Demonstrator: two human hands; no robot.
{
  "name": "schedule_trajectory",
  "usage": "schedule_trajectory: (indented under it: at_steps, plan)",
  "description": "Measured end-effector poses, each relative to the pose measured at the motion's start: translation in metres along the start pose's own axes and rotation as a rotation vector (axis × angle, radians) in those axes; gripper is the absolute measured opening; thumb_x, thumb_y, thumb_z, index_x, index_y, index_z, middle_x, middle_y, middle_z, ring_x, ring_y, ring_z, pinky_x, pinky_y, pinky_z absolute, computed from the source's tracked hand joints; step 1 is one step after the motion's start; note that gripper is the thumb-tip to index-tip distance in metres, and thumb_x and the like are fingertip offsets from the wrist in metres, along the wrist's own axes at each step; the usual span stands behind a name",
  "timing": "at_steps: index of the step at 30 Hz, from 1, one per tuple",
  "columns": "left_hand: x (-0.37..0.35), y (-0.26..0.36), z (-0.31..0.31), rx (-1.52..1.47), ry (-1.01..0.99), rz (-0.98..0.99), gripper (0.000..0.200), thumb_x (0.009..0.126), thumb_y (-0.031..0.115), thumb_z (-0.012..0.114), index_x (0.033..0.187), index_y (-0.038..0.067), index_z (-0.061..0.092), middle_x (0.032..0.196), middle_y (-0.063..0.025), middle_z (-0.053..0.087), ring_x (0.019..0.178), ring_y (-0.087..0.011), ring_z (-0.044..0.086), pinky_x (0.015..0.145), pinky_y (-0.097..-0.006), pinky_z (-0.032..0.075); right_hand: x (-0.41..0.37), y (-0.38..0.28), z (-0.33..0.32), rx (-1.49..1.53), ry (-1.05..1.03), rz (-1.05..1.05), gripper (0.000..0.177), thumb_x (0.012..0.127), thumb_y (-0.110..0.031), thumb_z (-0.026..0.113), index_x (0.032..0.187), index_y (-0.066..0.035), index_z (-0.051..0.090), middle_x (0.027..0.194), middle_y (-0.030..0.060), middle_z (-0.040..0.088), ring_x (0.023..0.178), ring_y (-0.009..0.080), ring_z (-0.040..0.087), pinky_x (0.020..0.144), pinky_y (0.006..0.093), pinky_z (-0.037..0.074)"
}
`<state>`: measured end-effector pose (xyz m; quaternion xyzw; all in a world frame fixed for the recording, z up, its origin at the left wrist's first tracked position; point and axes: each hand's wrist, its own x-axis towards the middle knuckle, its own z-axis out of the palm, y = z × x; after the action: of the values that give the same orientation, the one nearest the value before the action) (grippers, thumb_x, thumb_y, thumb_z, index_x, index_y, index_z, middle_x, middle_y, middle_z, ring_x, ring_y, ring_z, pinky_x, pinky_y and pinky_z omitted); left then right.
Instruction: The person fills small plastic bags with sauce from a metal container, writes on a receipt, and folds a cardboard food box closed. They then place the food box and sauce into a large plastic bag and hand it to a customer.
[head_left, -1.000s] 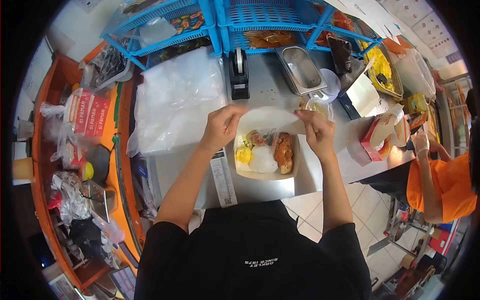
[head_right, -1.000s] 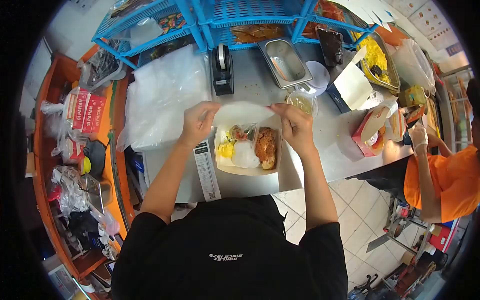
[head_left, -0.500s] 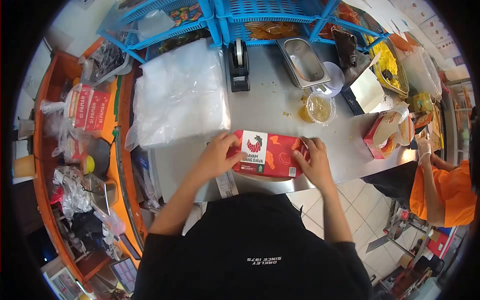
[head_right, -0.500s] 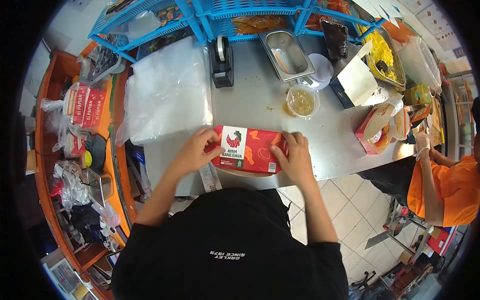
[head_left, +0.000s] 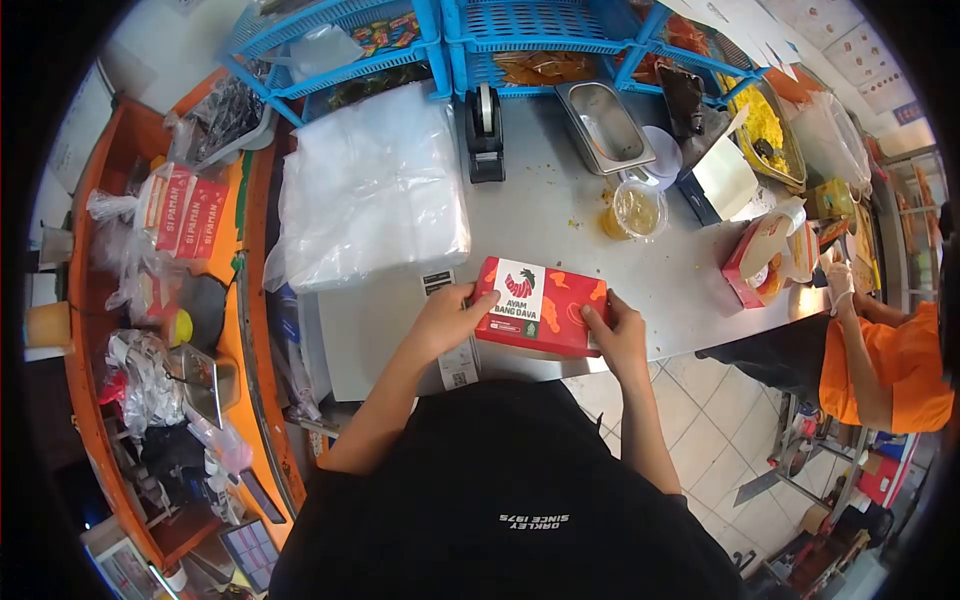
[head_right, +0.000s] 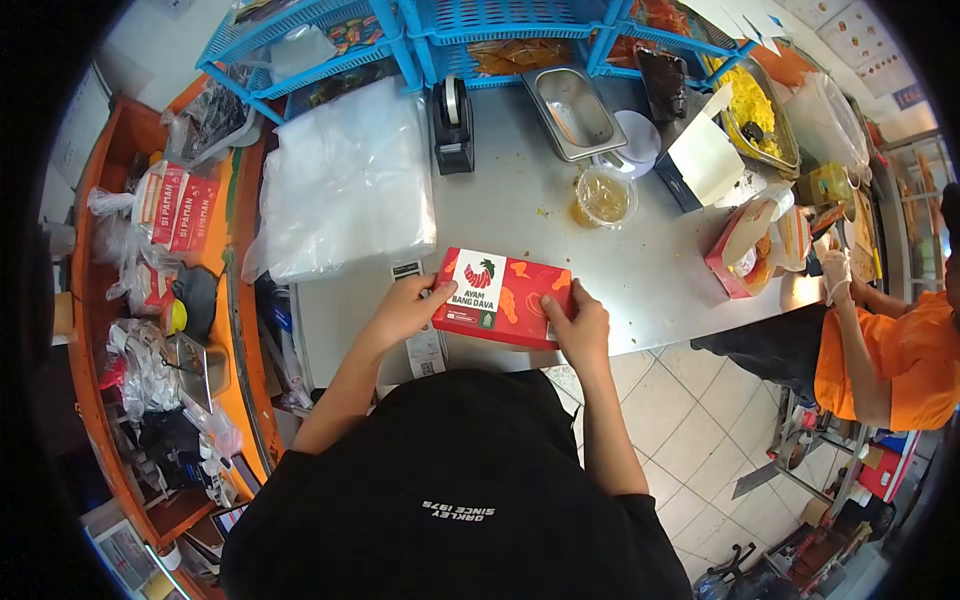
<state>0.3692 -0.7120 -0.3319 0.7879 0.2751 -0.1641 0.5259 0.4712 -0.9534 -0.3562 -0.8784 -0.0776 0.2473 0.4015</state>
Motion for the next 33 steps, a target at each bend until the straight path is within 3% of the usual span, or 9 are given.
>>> schedule_trajectory:
  at_steps: [5,7,12,19,23,25,27,29,33]
  plan:
    - [0.011,-0.059,0.041,0.227,0.168,0.136,0.058,0.088,0.025,0.058,0.137,0.001,0.038,0.141,-0.0268,0.033,0.131,-0.0352,0.034,0.104,-0.0383,0.032,-0.013,0.002,0.011,0.377,-0.156,0.016,0.079,0.087,-0.021,0.059,0.142,0.009,0.010,0.140,0.0321,0.030,0.130,0.0312,0.037,0.105,0.0342,0.031]
    - [0.000,-0.066,0.028,-0.016,0.167,0.620,0.074,0.086,0.029,0.059,0.146,0.009,0.019,0.150,-0.0241,0.010,0.140,-0.0392,0.005,0.113,-0.0411,0.015,-0.028,0.015,0.002,0.136,-0.141,-0.443,0.082,0.088,-0.013,0.058,0.145,0.001,0.000,0.148,0.0240,0.019,0.136,0.0277,0.026,0.103,0.0332,0.035]
    - [0.005,-0.091,0.039,0.107,0.249,0.956,0.038,0.075,0.002,0.069,0.112,0.013,0.066,0.137,-0.0134,0.045,0.133,-0.0395,0.030,0.107,-0.0437,0.032,-0.044,0.029,0.022,-0.151,0.010,-0.563,0.061,0.082,-0.008,0.063,0.138,-0.016,0.041,0.147,0.0251,0.017,0.121,0.0416,0.045,0.094,0.0391,0.046]
    - [0.000,-0.090,0.038,0.179,0.224,0.970,0.044,0.071,0.022,0.074,0.112,0.008,0.064,0.133,-0.0118,0.049,0.132,-0.0391,0.032,0.106,-0.0448,0.033,-0.035,0.039,0.025,-0.103,-0.020,-0.563,0.054,0.081,-0.003,0.061,0.133,-0.009,0.047,0.146,0.0270,0.020,0.125,0.0408,0.041,0.099,0.0393,0.040]
    - [-0.002,-0.052,0.049,0.557,0.448,1.027,0.033,0.074,0.028,0.069,0.096,0.003,0.064,0.127,-0.0125,0.054,0.126,-0.0332,0.043,0.105,-0.0432,0.034,-0.021,0.017,0.009,-0.486,0.158,-0.758,0.031,0.075,-0.012,0.065,0.105,-0.004,0.067,0.143,0.0240,0.032,0.129,0.0400,0.037,0.099,0.0394,0.039]
    - [0.010,-0.031,0.058,0.553,0.178,1.181,0.024,0.076,0.019,0.066,0.093,0.003,0.062,0.121,-0.0125,0.057,0.119,-0.0295,0.049,0.102,-0.0413,0.037,0.002,-0.016,0.015,-0.503,0.205,-0.749,0.020,0.071,-0.012,0.066,0.088,-0.002,0.070,0.137,0.0214,0.041,0.128,0.0407,0.037,0.099,0.0418,0.038]
    - [0.020,-0.038,0.071,0.444,0.203,1.140,0.021,0.075,0.016,0.067,0.092,0.004,0.063,0.118,-0.0111,0.059,0.117,-0.0275,0.051,0.102,-0.0408,0.038,0.048,-0.045,0.033,-0.364,0.141,-0.763,0.017,0.075,-0.014,0.065,0.087,-0.001,0.068,0.125,0.0200,0.052,0.118,0.0346,0.048,0.094,0.0399,0.041]
    - [0.027,-0.037,0.073,0.347,0.227,1.105,0.019,0.074,0.012,0.068,0.091,0.005,0.064,0.114,-0.0097,0.061,0.115,-0.0254,0.053,0.101,-0.0404,0.039,0.099,-0.090,0.064,0.407,-0.030,-0.321,0.021,0.080,-0.020,0.066,0.091,-0.002,0.068,0.104,0.0155,0.062,0.102,0.0234,0.057,0.090,0.0353,0.043]
    - [0.032,-0.033,0.069,0.247,0.330,1.057,0.012,0.073,0.010,0.069,0.080,0.005,0.062,0.106,-0.0075,0.064,0.110,-0.0242,0.056,0.100,-0.0400,0.040,0.198,-0.121,0.117,0.592,0.041,-0.290,0.024,0.082,-0.023,0.068,0.094,-0.002,0.066,0.086,0.0049,0.064,0.089,0.0128,0.057,0.079,0.0284,0.044]
